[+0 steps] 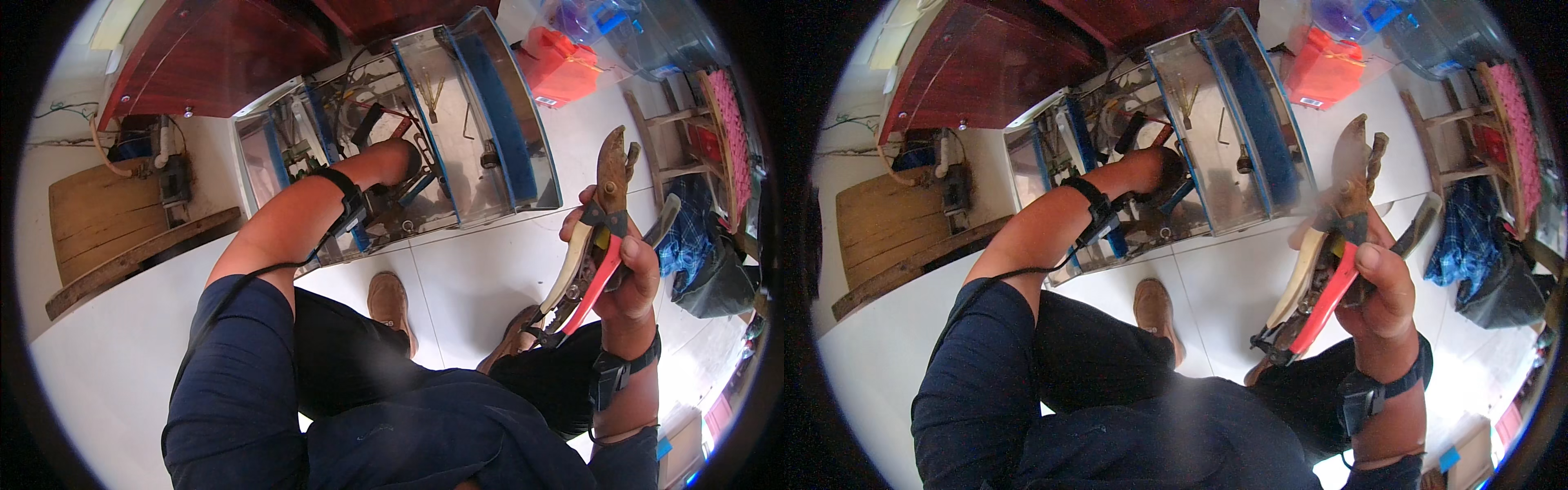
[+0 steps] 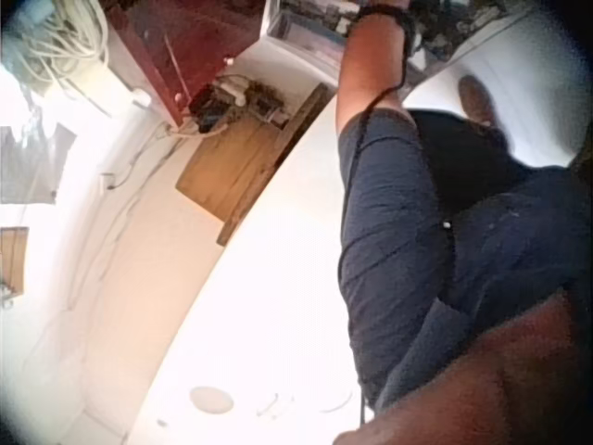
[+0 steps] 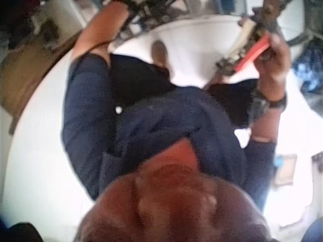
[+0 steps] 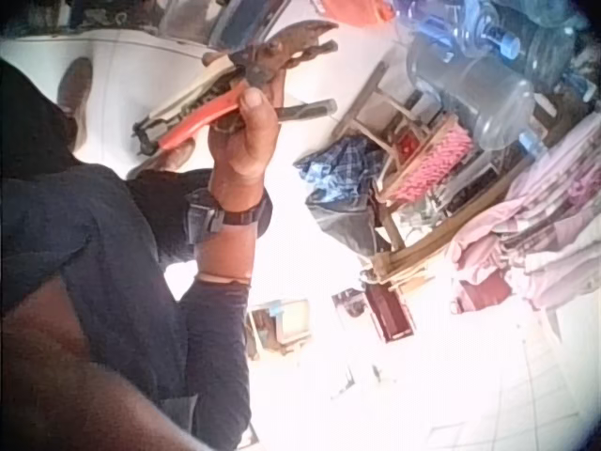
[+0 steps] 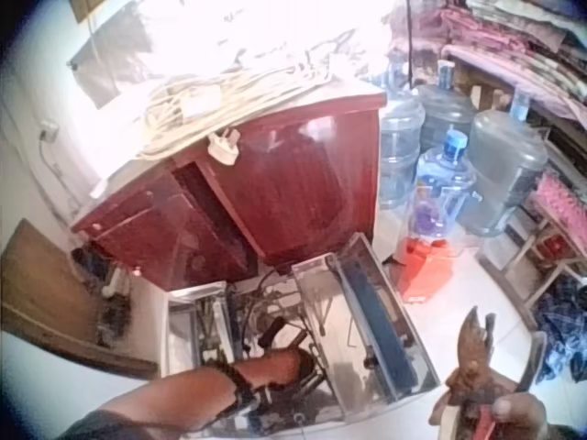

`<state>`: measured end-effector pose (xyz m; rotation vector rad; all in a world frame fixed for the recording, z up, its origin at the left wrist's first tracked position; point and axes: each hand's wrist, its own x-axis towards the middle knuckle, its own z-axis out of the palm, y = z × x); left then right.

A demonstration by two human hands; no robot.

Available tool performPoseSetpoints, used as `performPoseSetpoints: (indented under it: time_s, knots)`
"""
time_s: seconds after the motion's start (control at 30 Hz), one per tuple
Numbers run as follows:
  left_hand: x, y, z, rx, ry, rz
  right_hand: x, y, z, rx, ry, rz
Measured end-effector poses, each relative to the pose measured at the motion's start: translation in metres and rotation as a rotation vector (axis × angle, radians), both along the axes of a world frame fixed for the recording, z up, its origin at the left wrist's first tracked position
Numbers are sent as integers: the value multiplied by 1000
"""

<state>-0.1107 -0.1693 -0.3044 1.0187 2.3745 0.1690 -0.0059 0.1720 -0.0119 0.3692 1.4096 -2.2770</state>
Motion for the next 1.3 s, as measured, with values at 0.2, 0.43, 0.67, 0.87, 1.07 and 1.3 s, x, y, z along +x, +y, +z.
performPoseSetpoints:
  time_s: [0.2,0.43,0.67,0.87,1.07,1.3]
  knots:
    - [-6,12,39,-90,-33,109,1,3,-2,5,14,-7]
    - [-63,35,184,-52,-393,321,0,9,-3,-6,25,3]
    - [-23,114,192,138,11,143,-5,9,-2,-46,13,20]
    - [0,137,154,20,80,179,0,13,-1,-39,31,-4]
    - [-4,137,142,41,34,290,-1,13,-1,-42,34,-8]
    - [-39,99,167,237,-13,286,0,14,-1,-54,40,-7]
